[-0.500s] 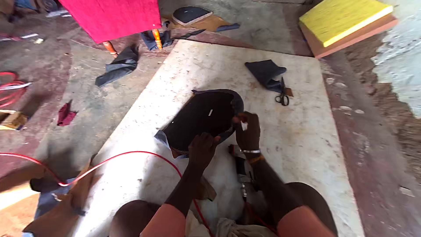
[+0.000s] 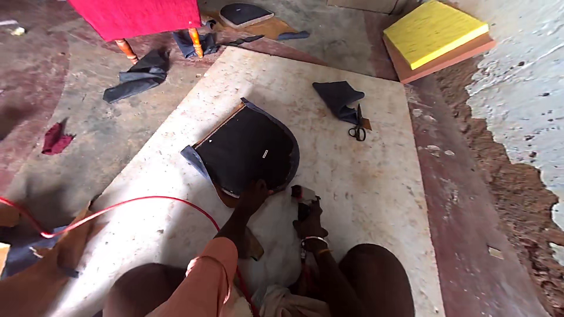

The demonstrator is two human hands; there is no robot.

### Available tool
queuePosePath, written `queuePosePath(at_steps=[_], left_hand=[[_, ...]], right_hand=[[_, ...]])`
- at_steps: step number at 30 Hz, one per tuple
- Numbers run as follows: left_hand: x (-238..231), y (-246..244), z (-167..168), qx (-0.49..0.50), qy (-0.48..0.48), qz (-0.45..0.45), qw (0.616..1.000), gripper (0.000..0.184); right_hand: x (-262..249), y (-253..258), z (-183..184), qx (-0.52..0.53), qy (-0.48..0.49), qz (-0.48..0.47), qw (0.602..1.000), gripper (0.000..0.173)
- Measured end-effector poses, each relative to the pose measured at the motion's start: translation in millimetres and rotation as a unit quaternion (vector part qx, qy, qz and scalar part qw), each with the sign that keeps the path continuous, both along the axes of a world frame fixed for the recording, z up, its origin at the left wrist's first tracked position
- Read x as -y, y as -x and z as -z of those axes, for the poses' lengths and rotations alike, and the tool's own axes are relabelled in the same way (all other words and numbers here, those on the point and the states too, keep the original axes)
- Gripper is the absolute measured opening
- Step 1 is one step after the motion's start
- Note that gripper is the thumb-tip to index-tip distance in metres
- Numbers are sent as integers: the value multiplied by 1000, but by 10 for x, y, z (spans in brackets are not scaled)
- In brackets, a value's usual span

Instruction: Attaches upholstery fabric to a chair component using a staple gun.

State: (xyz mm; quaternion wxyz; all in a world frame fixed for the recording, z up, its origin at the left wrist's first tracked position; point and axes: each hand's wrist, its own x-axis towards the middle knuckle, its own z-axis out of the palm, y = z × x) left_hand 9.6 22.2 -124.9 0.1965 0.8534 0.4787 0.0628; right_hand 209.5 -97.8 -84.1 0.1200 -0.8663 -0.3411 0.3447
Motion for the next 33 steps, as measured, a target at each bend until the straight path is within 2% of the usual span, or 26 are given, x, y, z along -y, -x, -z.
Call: queuePosePath(at_steps=[2, 4, 6, 7, 8, 11, 14, 17, 21, 25, 29, 33], left_hand=[[-23, 11, 20, 0, -43, -20, 999, 53], [-72, 23, -24, -12, -49, -89, 995, 59], [-115, 56, 57, -24, -43, -119, 992, 68], [-129, 65, 103, -24, -47, -121, 991, 71], [-149, 68, 138, -24, -49, -122, 991, 71], [-154, 68, 175, -22, -30, -121, 992, 67], [-151, 67, 210, -16, -48, -114, 992, 61], [-143, 68, 213, -13, -51, -111, 992, 57], [-160, 86, 232, 0, -51, -106, 993, 57], [-145, 92, 206, 5, -40, -101, 994, 57], [-170, 103, 202, 15, -52, -103, 993, 53], [-158, 116, 198, 16, -70, -99, 993, 50]], right_hand=[[36, -61, -95, -127, -110, 71, 983, 89], [84, -29, -181, -307, -212, 116, 920, 63], [139, 84, -192, -439, -248, 149, 851, 50], [138, 157, -193, -451, -252, 143, 844, 46], [117, 221, -180, -433, -253, 124, 856, 43], [58, 288, -43, -279, -206, 13, 938, 44], [-56, 352, -27, -136, -136, -75, 978, 37], [-120, 440, -39, -80, -108, -108, 985, 37], [-107, 473, 7, -51, -117, -119, 985, 36], [-98, 480, -6, -53, -105, -116, 986, 37], [-89, 541, 20, -105, -123, -122, 979, 37], [-112, 576, 48, -71, -118, -157, 978, 37]])
